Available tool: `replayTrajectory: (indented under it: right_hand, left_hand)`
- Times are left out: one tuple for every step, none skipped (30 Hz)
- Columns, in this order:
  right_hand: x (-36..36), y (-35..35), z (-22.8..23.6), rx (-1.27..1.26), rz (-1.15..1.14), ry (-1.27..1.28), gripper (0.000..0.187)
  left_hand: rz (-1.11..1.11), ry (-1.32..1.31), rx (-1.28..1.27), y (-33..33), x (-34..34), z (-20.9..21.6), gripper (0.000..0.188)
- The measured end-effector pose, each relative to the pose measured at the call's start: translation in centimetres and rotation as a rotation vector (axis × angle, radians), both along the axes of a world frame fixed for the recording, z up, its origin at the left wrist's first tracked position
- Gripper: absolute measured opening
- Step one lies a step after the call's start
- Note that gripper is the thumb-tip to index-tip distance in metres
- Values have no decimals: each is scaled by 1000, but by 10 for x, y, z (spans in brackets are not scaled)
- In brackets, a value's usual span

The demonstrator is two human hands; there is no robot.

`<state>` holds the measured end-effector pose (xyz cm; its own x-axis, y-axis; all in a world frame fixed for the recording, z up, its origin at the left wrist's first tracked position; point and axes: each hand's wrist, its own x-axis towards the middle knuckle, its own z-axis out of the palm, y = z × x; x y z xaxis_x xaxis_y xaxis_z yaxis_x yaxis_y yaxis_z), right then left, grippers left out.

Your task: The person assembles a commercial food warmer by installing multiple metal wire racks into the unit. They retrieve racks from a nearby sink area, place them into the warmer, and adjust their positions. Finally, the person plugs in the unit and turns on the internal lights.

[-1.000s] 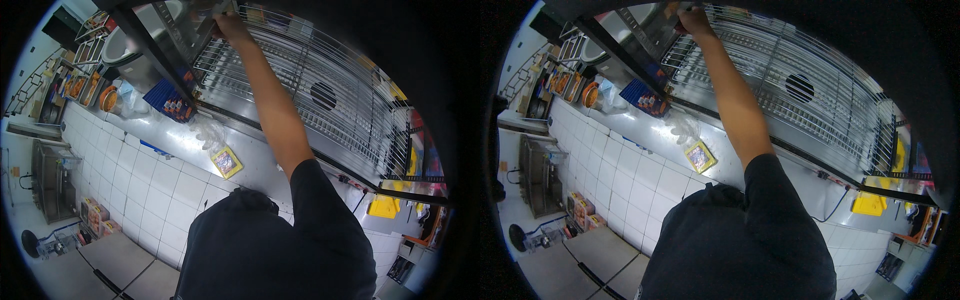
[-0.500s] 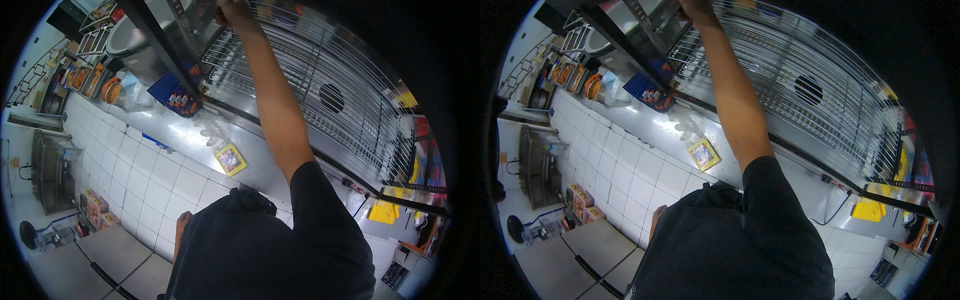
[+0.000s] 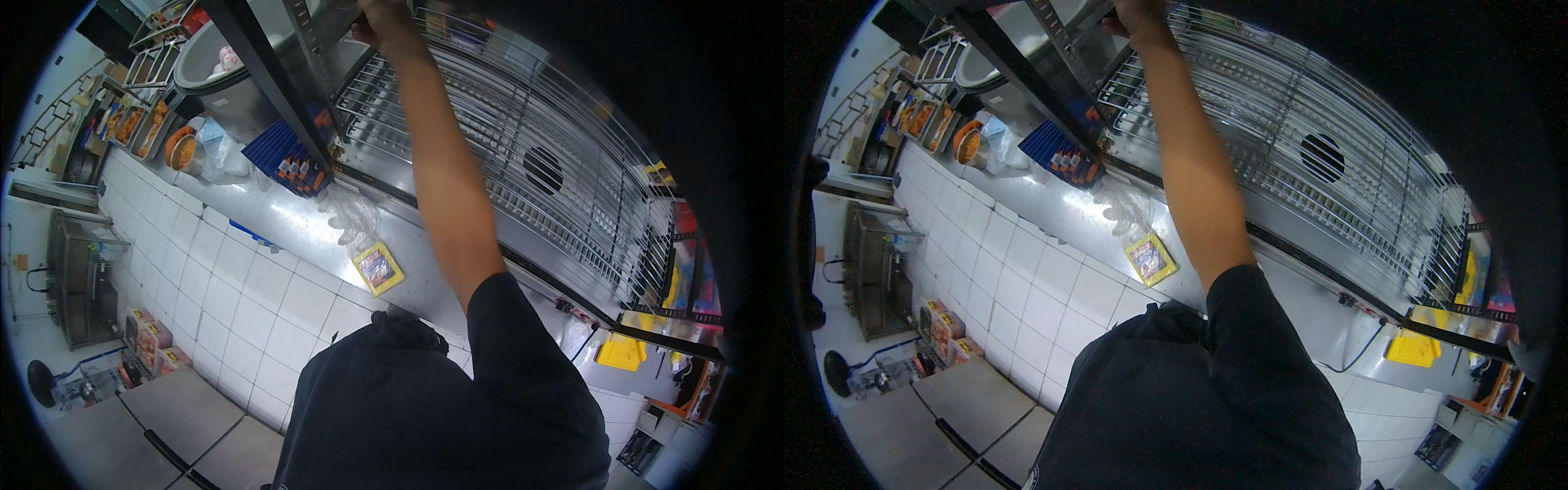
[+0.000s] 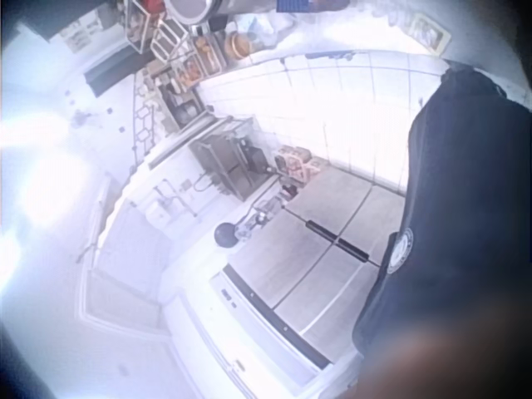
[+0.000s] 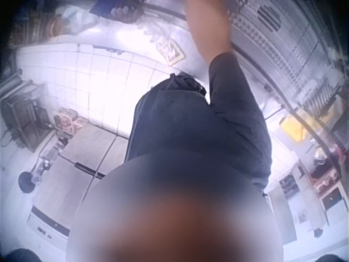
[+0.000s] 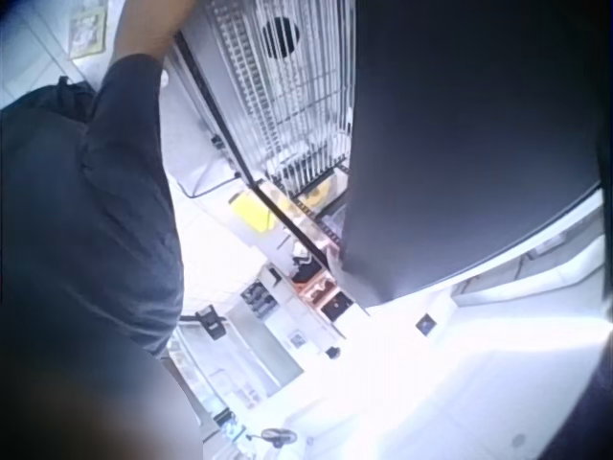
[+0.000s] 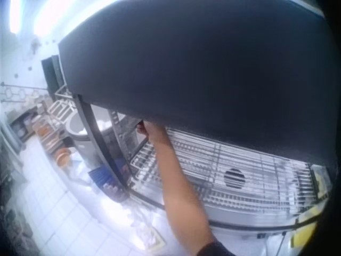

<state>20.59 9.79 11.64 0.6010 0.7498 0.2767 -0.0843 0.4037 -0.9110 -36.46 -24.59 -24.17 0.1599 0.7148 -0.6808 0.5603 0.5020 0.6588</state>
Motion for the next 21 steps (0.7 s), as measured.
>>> replayTrajectory:
  right_hand:
    - [-2, -3, -4, -28, -14, 10, 29]
    - [-4, -5, -8, -76, -22, 20, 30]
    - [-6, -9, -15, -135, -25, 30, 30]
    - [-6, -12, -19, -216, -16, 30, 32]
    - [-5, -14, -23, -296, -4, 29, 33]
    - [-6, -18, -28, -402, -13, 37, 35]
    - [-7, -20, -30, -347, -18, 40, 37]
    - [-10, -23, -33, -315, -43, 52, 39]
    - [-14, -27, -34, -297, -65, 74, 41]
    - [-20, -32, -35, -262, -110, 111, 42]
    - [-29, -41, -37, -240, -153, 156, 43]
    - [-40, -51, -39, -215, -199, 197, 44]
    - [-57, -64, -42, -199, -262, 209, 43]
    - [-78, -78, -48, -182, -332, 218, 42]
    - [-106, -95, -57, -208, -356, 187, 40]
    - [-134, -108, -64, -257, -354, 180, 35]
    - [-171, -122, -73, -309, -306, 115, 28]
    - [-205, -133, -83, -256, -208, 60, 23]
    - [-236, -137, -94, -222, -174, -186, 19]
    - [-266, -152, -109, -511, 82, -39, 16]
    - [-292, -161, -128, -515, 183, -227, 16]
  left_hand:
    - [3, -1, -4, 1, 2, -1, 36]
    - [4, -4, -7, 2, 3, -1, 36]
    - [7, -8, -7, 4, 4, -2, 36]
    - [6, -11, -7, 5, 4, -4, 35]
    - [7, -13, -9, 7, 4, -5, 35]
    - [3, -16, -11, 8, 3, -6, 35]
    - [2, -24, -11, 10, 1, -8, 35]
    - [4, -30, -13, 12, -2, -10, 35]
    - [-2, -36, -15, 13, -5, -12, 35]
    - [-2, -46, -13, 15, -10, -14, 35]
    - [-4, -55, -15, 17, -15, -17, 35]
    - [-8, -65, -14, 20, -21, -20, 35]
    - [-7, -70, -16, 21, -28, -23, 34]
    - [-19, -83, -20, 25, -36, -27, 34]
    - [-28, -91, -23, 28, -46, -31, 34]
    - [-37, -102, -30, 32, -57, -36, 34]
    - [-45, -109, -38, 36, -71, -41, 34]
    - [-53, -118, -44, 42, -86, -47, 34]
    - [-59, -124, -48, 49, -104, -55, 34]
    - [-65, -127, -50, 57, -127, -62, 34]
    - [-73, -124, -50, 66, -152, -69, 34]
